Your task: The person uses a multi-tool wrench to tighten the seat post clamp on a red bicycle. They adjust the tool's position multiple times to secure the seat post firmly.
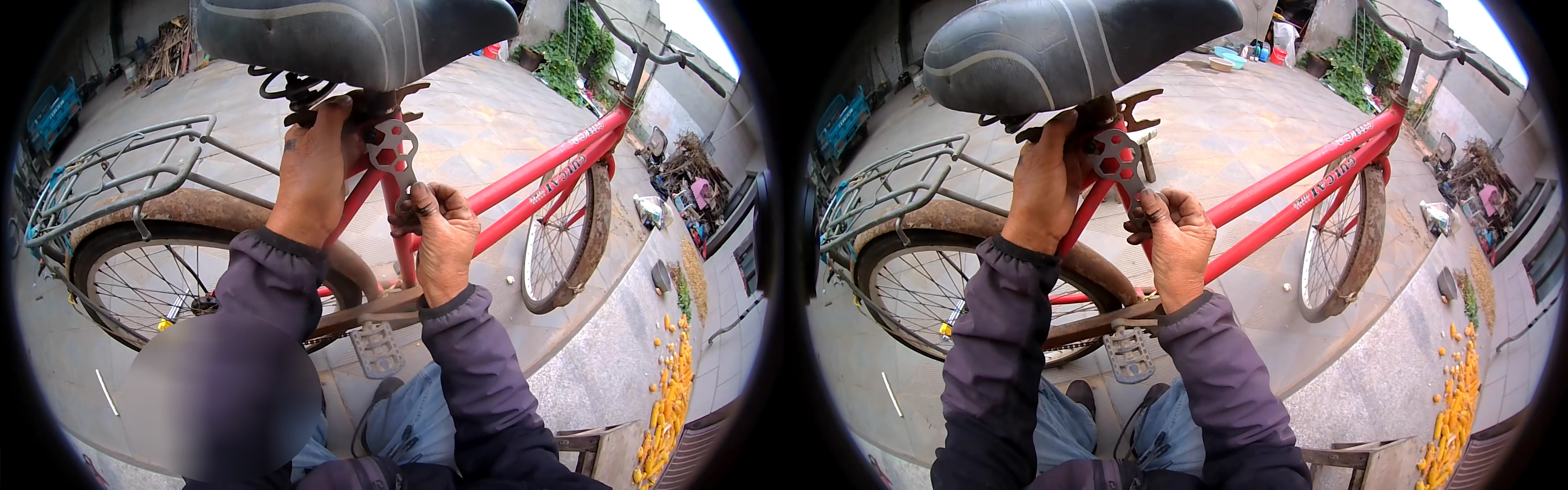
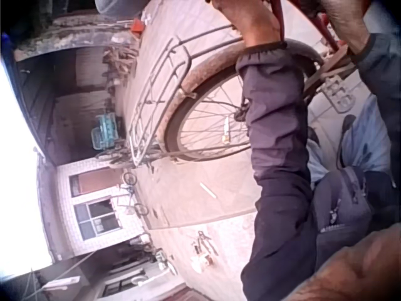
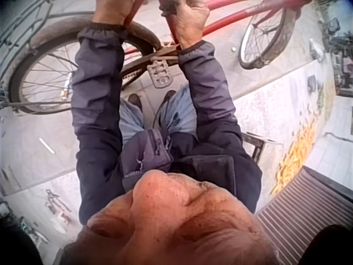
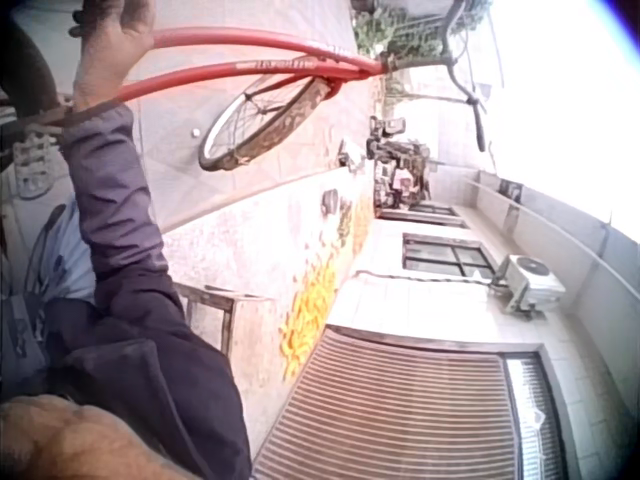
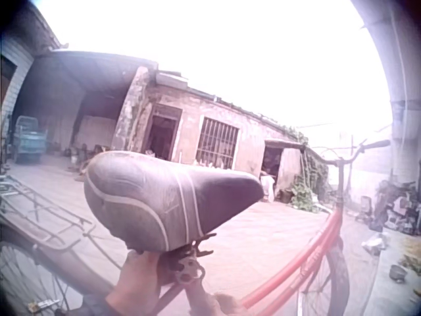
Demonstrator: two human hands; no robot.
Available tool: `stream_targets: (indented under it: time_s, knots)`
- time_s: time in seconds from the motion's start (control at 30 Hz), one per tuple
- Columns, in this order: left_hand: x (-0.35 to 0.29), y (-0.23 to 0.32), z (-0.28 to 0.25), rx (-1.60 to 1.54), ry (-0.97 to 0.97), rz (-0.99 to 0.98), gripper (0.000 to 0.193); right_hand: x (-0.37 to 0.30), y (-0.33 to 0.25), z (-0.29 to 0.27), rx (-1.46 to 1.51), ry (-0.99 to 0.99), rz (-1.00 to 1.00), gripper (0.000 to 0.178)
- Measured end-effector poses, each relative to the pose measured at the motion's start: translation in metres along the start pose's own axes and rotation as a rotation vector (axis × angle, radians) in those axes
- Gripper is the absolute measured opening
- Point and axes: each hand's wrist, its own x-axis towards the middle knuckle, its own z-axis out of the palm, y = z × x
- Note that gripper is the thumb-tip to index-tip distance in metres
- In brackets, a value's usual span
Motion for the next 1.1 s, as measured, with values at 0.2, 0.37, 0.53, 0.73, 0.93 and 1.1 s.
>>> stream_targets:
  time_s: [0.2, 0.37, 0.53, 0.73, 0.93, 1.1]
  knots:
    - [0.002, -0.002, 0.000, -0.352, 0.050, -0.231, 0.025, -0.028, 0.006, 0.014, -0.124, -0.076, 0.059, 0.017]
    - [0.001, -0.010, -0.001, -0.002, 0.046, 0.040, 0.025, -0.041, 0.017, 0.026, -0.133, -0.105, 0.054, 0.014]
    - [-0.001, 0.008, 0.006, -0.349, 0.101, -0.273, 0.024, -0.028, 0.011, 0.024, -0.189, -0.068, 0.062, 0.015]
    - [0.002, 0.001, -0.002, -0.367, 0.036, -0.283, 0.021, -0.023, 0.008, 0.018, -0.298, -0.102, -0.084, 0.015]
    - [0.005, -0.006, -0.003, -0.332, 0.071, -0.281, 0.021, -0.003, -0.010, -0.001, -0.315, -0.138, -0.099, 0.014]
    - [0.005, -0.005, -0.002, -0.397, 0.021, -0.274, 0.021, 0.037, -0.058, -0.011, -0.361, -0.180, -0.238, 0.014]
